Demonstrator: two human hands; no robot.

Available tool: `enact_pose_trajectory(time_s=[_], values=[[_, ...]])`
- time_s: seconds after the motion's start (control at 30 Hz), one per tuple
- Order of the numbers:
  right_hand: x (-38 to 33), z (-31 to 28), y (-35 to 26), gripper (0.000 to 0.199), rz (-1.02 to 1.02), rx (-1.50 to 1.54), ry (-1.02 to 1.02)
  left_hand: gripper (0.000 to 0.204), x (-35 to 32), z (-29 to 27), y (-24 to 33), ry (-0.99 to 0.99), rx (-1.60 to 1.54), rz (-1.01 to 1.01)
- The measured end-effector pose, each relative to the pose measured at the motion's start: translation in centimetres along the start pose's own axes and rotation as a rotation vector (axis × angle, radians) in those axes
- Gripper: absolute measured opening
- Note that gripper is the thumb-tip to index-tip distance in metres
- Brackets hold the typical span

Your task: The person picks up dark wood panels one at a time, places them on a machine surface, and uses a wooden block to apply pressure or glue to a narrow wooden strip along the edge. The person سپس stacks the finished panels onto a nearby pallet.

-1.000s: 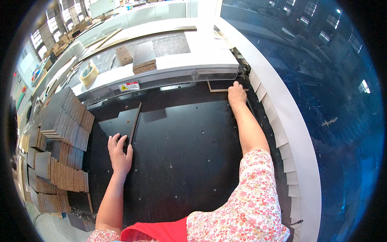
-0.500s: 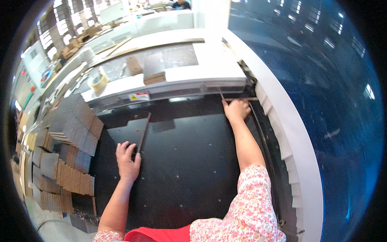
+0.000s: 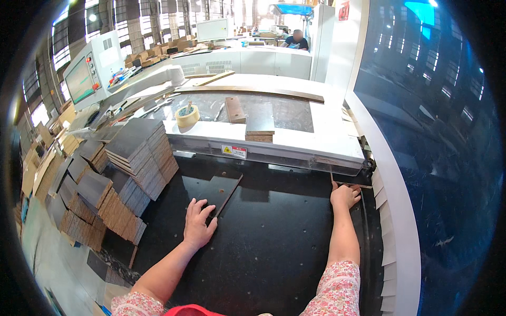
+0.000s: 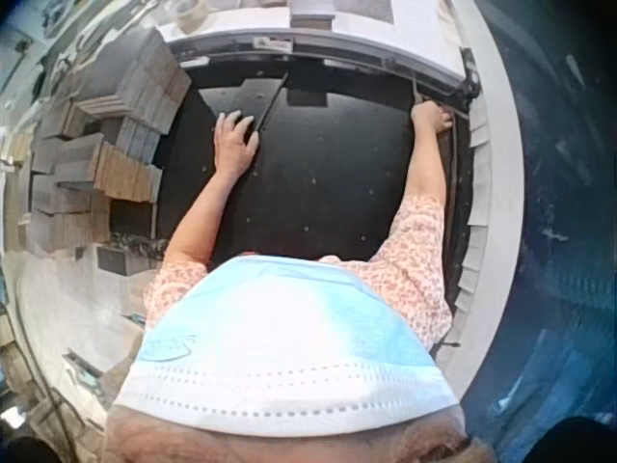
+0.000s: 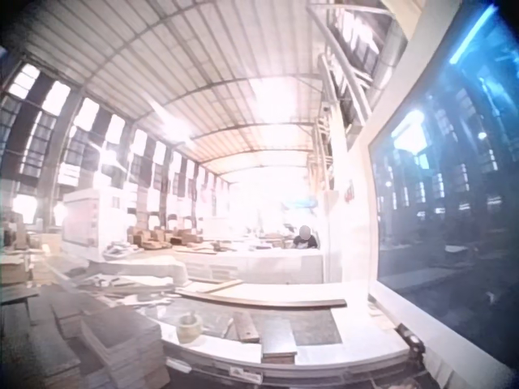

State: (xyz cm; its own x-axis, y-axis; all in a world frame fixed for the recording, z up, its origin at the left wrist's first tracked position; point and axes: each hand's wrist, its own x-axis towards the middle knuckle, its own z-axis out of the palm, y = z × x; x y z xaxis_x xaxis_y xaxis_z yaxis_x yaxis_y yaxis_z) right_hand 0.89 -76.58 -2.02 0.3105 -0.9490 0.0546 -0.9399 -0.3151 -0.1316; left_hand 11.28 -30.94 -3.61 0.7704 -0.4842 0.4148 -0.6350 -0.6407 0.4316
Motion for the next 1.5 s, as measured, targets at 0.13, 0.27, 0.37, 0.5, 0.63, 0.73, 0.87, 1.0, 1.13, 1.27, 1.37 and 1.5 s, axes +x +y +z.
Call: enact_pose_trajectory(time_s=[0.13,0.27,0.37,0.5,0.63,0.73,0.87,1.0,1.13,1.27,1.37,1.5], values=[[0.1,0.0,0.3,0.072,-0.003,0.007,0.015,0.043,0.2,-0.1,0.6,0.014,0.011,-0.004],[-0.3,-0.7,0.0,0.072,-0.005,0.029,-0.018,0.043,0.0,0.1,0.5,0.059,0.048,-0.045],[0.2,0.4,0.5,0.068,-0.016,0.042,0.021,0.043,0.3,0.3,0.2,0.054,0.021,-0.036],[-2.6,2.1,0.0,0.050,-0.269,0.077,0.128,0.044,0.4,-0.5,0.5,0.026,-0.069,0.035],[-12.1,2.5,-2.5,0.030,-0.898,0.307,0.205,0.046,-0.1,-1.0,1.1,0.016,-0.114,0.152],[-19.1,1.3,-3.5,0.029,-1.053,0.508,0.038,0.047,-0.3,-0.6,1.7,0.022,-0.117,0.207],[-21.6,1.4,-2.7,0.024,-0.717,0.965,-0.403,0.045,-0.5,2.4,6.2,0.082,-0.158,0.202],[-22.2,0.6,-2.9,0.021,-0.294,1.340,-0.668,0.047,-1.7,5.1,9.9,0.114,-0.252,0.194],[-21.7,-0.8,-1.2,0.021,-0.084,1.426,-0.568,0.050,-2.6,4.1,13.8,-0.062,-0.308,0.108],[-17.4,1.3,1.8,0.027,-0.124,1.427,-0.400,0.056,-3.0,4.8,16.3,-0.218,-0.498,0.169],[-14.0,0.2,5.1,0.022,-0.170,1.190,-0.260,0.052,-3.6,4.3,14.6,-0.170,-0.473,0.308],[-9.7,-3.5,8.6,0.029,-0.307,0.881,-0.141,0.036,-5.0,1.5,9.3,-0.132,-0.324,0.239]])
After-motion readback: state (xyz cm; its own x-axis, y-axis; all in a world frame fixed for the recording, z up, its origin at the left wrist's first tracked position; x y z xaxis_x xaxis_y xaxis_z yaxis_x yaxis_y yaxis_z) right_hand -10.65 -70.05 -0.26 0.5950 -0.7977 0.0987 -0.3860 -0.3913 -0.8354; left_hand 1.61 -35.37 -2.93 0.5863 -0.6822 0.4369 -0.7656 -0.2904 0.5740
